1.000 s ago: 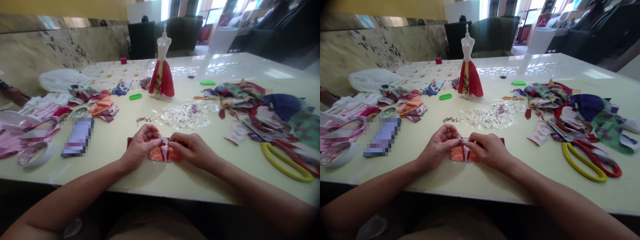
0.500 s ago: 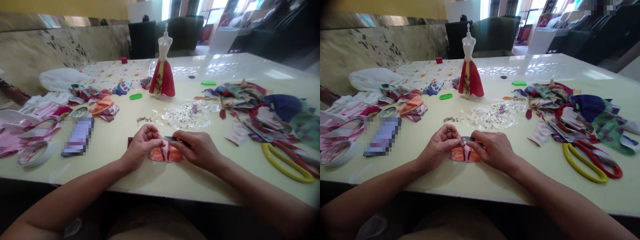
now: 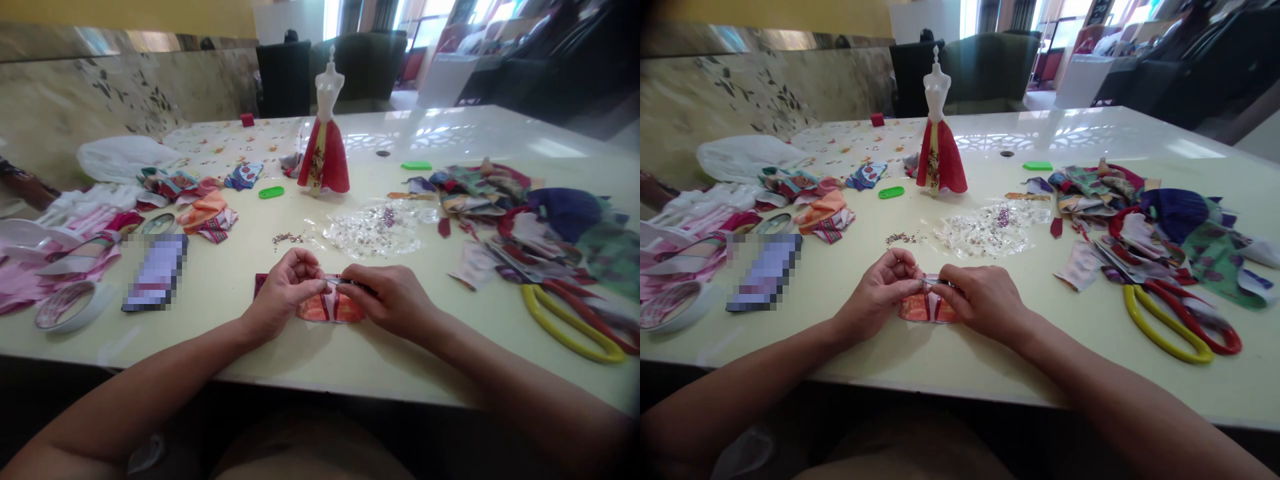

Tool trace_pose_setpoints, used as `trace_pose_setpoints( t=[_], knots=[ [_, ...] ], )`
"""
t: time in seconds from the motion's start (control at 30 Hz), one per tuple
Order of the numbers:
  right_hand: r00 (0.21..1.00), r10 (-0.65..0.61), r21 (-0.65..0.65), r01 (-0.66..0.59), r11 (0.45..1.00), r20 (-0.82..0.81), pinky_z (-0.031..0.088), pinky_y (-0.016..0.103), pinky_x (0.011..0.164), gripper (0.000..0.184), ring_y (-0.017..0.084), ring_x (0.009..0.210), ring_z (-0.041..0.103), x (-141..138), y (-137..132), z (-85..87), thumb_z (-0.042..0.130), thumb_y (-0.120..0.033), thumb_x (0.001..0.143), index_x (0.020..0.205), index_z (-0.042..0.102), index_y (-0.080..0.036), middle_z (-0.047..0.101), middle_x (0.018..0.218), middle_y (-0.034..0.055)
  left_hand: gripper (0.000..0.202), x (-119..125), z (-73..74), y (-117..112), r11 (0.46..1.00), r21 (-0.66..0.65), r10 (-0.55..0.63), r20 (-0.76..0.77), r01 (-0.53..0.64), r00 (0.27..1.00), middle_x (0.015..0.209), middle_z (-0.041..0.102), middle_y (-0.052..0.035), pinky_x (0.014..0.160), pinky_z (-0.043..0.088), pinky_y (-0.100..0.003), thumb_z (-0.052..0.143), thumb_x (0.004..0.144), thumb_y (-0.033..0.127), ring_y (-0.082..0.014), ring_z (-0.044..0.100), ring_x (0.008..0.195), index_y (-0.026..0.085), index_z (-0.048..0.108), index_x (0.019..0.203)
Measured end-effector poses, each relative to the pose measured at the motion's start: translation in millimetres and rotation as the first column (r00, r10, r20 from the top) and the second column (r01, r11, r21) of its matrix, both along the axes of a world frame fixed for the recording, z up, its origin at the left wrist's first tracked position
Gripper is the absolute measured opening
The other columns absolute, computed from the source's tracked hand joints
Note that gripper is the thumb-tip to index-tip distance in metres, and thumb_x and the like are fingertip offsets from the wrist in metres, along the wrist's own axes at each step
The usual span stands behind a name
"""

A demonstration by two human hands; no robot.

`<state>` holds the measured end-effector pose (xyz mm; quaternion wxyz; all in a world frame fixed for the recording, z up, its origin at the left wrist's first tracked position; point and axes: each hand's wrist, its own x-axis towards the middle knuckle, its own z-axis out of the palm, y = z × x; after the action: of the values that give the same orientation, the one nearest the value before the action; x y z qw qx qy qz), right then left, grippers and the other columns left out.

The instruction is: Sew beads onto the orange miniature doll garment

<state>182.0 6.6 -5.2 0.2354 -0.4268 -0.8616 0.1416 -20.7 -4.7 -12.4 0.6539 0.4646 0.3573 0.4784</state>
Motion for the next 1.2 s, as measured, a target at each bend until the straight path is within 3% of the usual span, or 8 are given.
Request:
trace_pose_setpoints(
  t=[0.17, 0.63, 0.97, 1.2],
  knots=[
    [0.998, 0.018, -0.087, -0.024, 0.996, -0.066, 0.029, 0.023, 0.056, 0.034, 0.009, 0.056, 0.048, 0.1, 1.4, 1.5, 0.046, -0.048, 0.093, 0.085, 0.064, -0.02, 0.062, 0.065, -0.0001, 0.023, 0.5, 2.2, 0.0, 1.0, -0.003, 0.007, 0.002, -0.007, 1.0, 0.081, 0.059, 0.002, 0.073, 0.048, -0.02, 0.067, 0.078, 0.013, -0.0083, 0.06, 0.075, 0.019, 0.05, 0.092],
    [1.0, -0.005, -0.035, 0.005, 0.999, 0.0, 0.026, 0.025, 0.054, 0.036, 0.009, 0.053, 0.047, 0.2, 1.9, 1.1, 0.045, -0.05, 0.093, 0.083, 0.063, -0.021, 0.061, 0.063, -0.0004, 0.022, 1.8, 1.6, -0.4, 0.998, 0.052, 0.022, -0.026, -0.021, 0.999, 0.08, 0.055, 0.0027, 0.074, 0.048, -0.022, 0.066, 0.079, 0.015, -0.009, 0.058, 0.075, 0.02, 0.049, 0.092],
    [0.997, -0.037, -0.065, 0.042, 0.997, 0.069, 0.025, 0.026, 0.055, 0.035, 0.01, 0.055, 0.05, -0.7, 0.9, 1.7, 0.044, -0.05, 0.093, 0.085, 0.064, -0.022, 0.062, 0.064, 0.0004, 0.02, 3.5, 4.9, -2.0, 0.985, 0.164, 0.076, -0.181, -0.046, 0.98, 0.08, 0.055, 0.0017, 0.074, 0.047, -0.022, 0.064, 0.081, 0.014, -0.0091, 0.054, 0.076, 0.019, 0.048, 0.092],
    [0.996, -0.085, -0.108, 0.089, 0.99, 0.038, 0.025, 0.026, 0.056, 0.036, 0.011, 0.056, 0.048, -4.2, -1.5, 0.1, 0.045, -0.052, 0.092, 0.086, 0.064, -0.022, 0.06, 0.063, -0.0002, 0.021, 3.9, 5.2, -1.5, 0.982, 0.18, 0.091, -0.175, -0.059, 0.98, 0.079, 0.055, 0.0023, 0.074, 0.047, -0.02, 0.064, 0.081, 0.014, -0.008, 0.054, 0.076, 0.018, 0.048, 0.093]
  ],
)
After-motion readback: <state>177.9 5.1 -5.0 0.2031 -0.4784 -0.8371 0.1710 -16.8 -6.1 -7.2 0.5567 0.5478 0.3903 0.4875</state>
